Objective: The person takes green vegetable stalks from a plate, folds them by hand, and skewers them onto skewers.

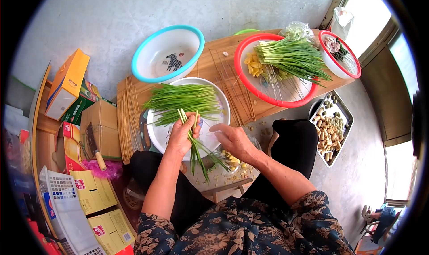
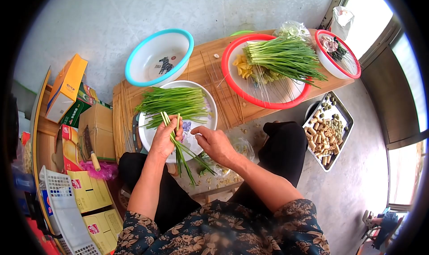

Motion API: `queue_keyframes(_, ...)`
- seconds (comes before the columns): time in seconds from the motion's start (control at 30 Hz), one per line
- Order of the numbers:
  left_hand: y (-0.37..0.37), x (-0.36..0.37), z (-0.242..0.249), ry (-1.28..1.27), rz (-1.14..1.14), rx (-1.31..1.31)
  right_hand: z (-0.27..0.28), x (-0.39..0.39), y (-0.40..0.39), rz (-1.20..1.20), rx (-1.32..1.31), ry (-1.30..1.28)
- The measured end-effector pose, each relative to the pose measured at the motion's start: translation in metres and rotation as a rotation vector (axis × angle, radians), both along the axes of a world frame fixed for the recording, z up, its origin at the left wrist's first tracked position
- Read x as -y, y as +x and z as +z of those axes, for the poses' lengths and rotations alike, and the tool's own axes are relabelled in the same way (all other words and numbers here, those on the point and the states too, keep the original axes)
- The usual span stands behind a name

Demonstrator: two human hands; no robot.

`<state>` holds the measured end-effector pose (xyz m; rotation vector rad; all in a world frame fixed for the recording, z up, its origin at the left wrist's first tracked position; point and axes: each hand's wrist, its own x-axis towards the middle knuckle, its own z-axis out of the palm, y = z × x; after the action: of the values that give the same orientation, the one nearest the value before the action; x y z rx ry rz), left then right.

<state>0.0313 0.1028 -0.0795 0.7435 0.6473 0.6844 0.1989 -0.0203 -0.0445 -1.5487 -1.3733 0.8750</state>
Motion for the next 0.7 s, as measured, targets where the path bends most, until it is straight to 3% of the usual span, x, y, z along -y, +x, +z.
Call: queue_keyframes(0.7,-0.0009,-0.0003,-0.0004,-0.002,-0.041,-0.007,-0.0041,0.0004,0.0010,0.016,0.027,0.025)
